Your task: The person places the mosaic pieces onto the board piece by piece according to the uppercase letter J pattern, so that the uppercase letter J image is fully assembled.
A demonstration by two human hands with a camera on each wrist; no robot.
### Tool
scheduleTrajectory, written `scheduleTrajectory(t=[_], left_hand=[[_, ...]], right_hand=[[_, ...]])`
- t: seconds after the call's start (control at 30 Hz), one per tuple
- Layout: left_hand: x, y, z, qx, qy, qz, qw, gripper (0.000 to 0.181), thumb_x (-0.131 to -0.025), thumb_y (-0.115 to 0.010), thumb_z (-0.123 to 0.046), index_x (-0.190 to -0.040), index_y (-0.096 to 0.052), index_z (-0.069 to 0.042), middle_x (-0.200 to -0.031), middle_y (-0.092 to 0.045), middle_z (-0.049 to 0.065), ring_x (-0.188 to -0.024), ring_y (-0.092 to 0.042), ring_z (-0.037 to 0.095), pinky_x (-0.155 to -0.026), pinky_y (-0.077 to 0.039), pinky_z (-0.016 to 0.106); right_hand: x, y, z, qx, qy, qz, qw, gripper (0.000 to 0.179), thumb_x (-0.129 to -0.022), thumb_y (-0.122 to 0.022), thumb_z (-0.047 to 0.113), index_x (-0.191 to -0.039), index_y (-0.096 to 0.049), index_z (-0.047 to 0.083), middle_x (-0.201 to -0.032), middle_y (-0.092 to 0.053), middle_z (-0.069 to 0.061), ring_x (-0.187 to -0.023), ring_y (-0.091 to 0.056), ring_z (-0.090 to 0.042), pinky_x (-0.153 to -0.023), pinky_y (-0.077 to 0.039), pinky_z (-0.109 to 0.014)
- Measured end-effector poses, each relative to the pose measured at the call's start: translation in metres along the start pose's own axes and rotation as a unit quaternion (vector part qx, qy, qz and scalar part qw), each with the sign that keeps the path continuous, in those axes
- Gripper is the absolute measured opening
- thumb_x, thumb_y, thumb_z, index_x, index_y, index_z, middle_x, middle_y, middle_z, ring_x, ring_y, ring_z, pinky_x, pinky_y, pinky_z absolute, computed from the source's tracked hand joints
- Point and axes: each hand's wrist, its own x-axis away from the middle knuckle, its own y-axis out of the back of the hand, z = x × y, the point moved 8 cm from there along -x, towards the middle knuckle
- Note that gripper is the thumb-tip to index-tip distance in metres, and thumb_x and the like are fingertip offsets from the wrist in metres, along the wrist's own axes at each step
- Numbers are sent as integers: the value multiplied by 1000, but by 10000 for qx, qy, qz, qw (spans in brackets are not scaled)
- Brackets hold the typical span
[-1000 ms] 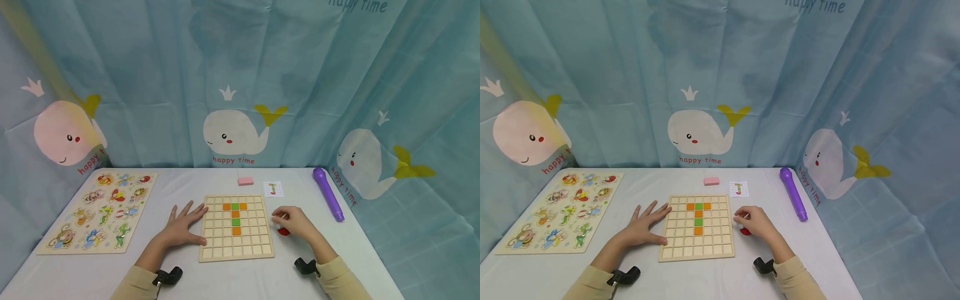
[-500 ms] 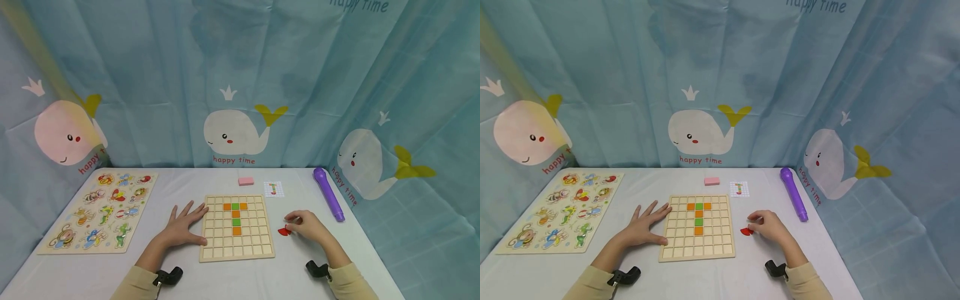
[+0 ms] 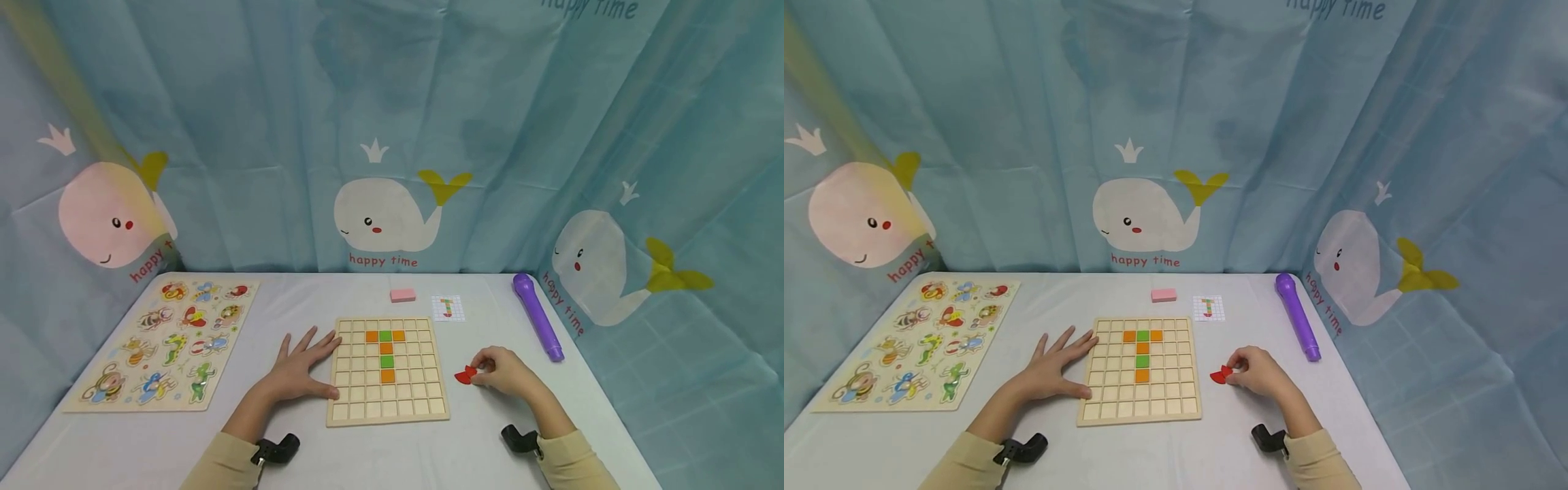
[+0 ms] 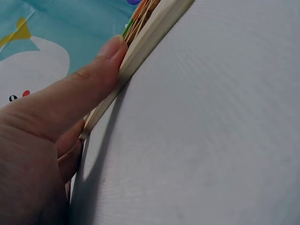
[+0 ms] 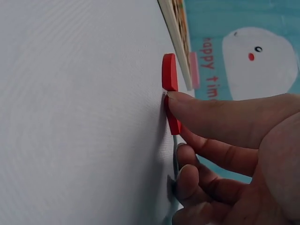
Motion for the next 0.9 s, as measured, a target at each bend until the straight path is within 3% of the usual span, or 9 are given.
scheduleTrajectory(t=[0.27, 0.6, 0.73, 0.9], left_hand=[[0, 3, -2, 13, -9, 10, 10000, 117, -61, -82, -72, -156, -40, -20, -165, -32, 2, -156, -10, 41, -117, 9, 73], [-3, 1, -1, -64, 14, 47, 10000, 117, -61, -81, -74, -157, -39, -23, -166, -31, 0, -156, -10, 39, -117, 9, 71], [-3, 2, 0, -63, 37, 50, 10000, 117, -61, -81, -74, -157, -39, -24, -166, -31, -1, -156, -10, 38, -118, 9, 71], [-1, 2, 0, -35, 49, 36, 10000, 117, -60, -81, -74, -157, -39, -22, -165, -31, 0, -156, -10, 39, -117, 9, 71]], right_hand=[[-4, -2, 0, 248, -196, -148, 9994, 19, -79, -80, 7, -91, -68, 11, -82, -60, 2, -75, -51, -15, -64, -44, -29], [-5, 7, 8, 184, -84, -238, 9995, 17, -86, -79, 10, -85, -63, 14, -83, -63, 2, -71, -54, -14, -61, -45, -27], [-5, 7, 15, 95, -175, -236, 9995, 15, -87, -78, 12, -87, -63, 14, -87, -65, 2, -73, -57, -13, -64, -48, -28], [-4, 3, 30, 26, -46, -114, 9999, 13, -88, -78, 15, -89, -65, 15, -81, -65, 3, -67, -57, -13, -58, -48, -27]])
